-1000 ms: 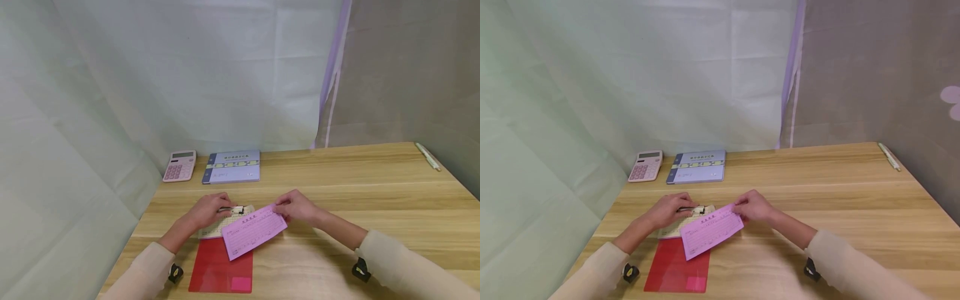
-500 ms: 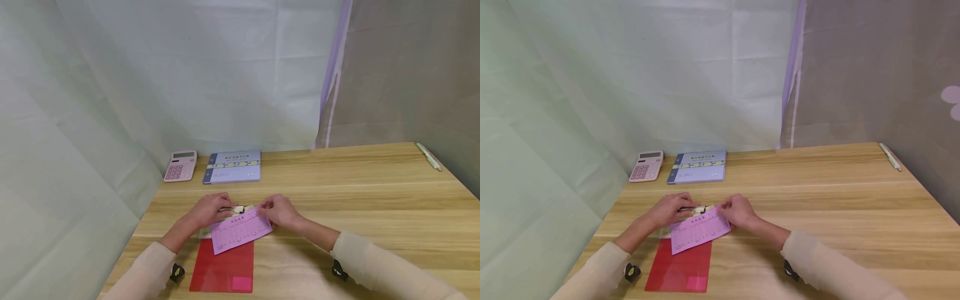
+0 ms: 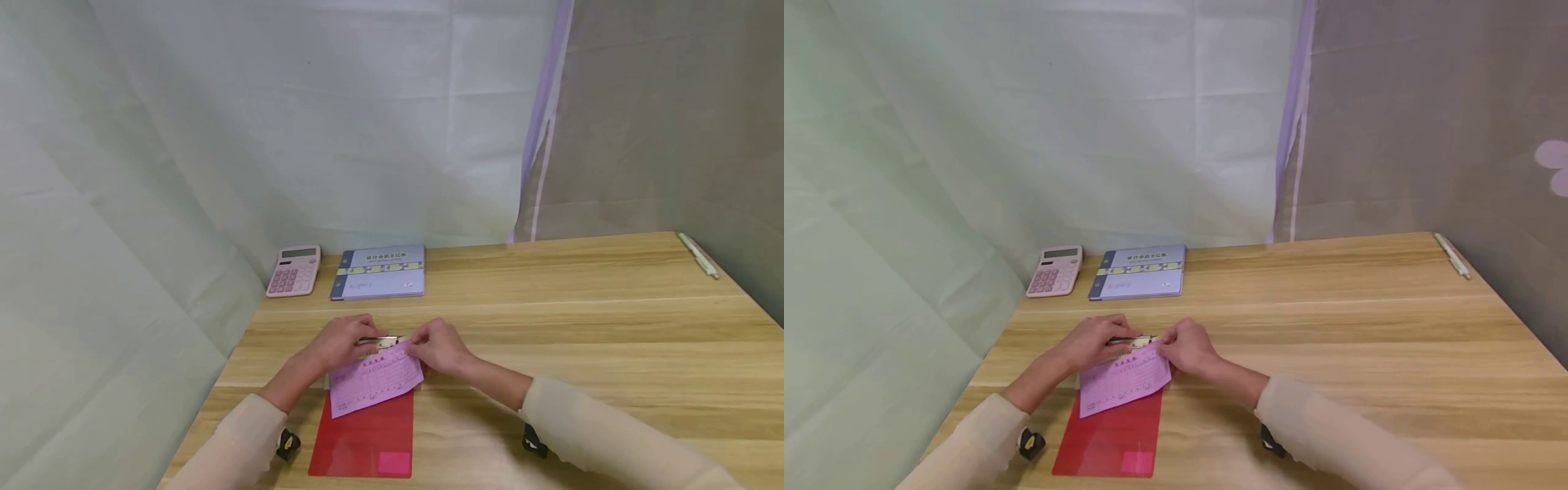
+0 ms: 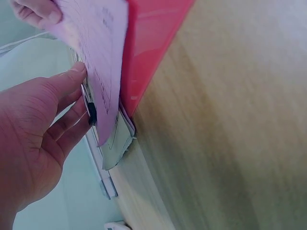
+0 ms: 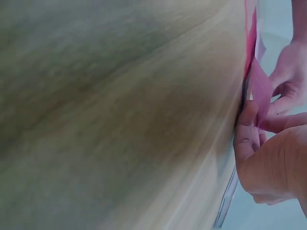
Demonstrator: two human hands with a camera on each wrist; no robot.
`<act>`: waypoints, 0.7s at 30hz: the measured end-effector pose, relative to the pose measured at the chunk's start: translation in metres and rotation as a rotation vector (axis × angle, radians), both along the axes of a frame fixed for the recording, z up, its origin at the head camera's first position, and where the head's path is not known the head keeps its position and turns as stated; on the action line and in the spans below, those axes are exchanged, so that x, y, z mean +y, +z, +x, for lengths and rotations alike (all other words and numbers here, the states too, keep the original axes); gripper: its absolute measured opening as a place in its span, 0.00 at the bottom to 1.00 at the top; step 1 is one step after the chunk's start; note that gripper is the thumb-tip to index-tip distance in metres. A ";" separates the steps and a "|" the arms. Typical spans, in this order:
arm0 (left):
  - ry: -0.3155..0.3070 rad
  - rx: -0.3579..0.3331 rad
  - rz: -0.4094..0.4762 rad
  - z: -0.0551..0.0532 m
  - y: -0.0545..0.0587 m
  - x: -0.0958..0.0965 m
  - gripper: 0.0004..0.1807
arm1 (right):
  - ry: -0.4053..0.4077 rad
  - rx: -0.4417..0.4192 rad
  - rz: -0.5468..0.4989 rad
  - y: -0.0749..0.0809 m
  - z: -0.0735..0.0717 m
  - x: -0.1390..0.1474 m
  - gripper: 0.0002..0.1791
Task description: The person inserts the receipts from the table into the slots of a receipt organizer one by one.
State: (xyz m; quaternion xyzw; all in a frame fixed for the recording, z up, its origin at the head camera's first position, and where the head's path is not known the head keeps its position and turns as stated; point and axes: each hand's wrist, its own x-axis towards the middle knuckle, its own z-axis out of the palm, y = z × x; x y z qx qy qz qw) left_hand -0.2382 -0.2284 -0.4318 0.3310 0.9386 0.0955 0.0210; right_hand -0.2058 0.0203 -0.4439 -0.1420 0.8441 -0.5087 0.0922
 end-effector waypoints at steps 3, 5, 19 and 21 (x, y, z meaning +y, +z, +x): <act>0.007 0.004 -0.010 0.000 0.000 0.000 0.19 | -0.036 -0.009 0.020 -0.002 -0.002 -0.004 0.07; 0.006 0.016 -0.021 0.000 -0.001 0.000 0.18 | -0.046 -0.008 0.031 -0.003 -0.002 -0.005 0.08; -0.133 0.252 -0.103 0.007 -0.003 0.004 0.17 | -0.049 0.073 0.054 -0.003 -0.004 -0.008 0.11; -0.129 0.253 -0.105 0.008 -0.003 0.003 0.19 | -0.048 0.083 0.059 -0.004 -0.004 -0.009 0.11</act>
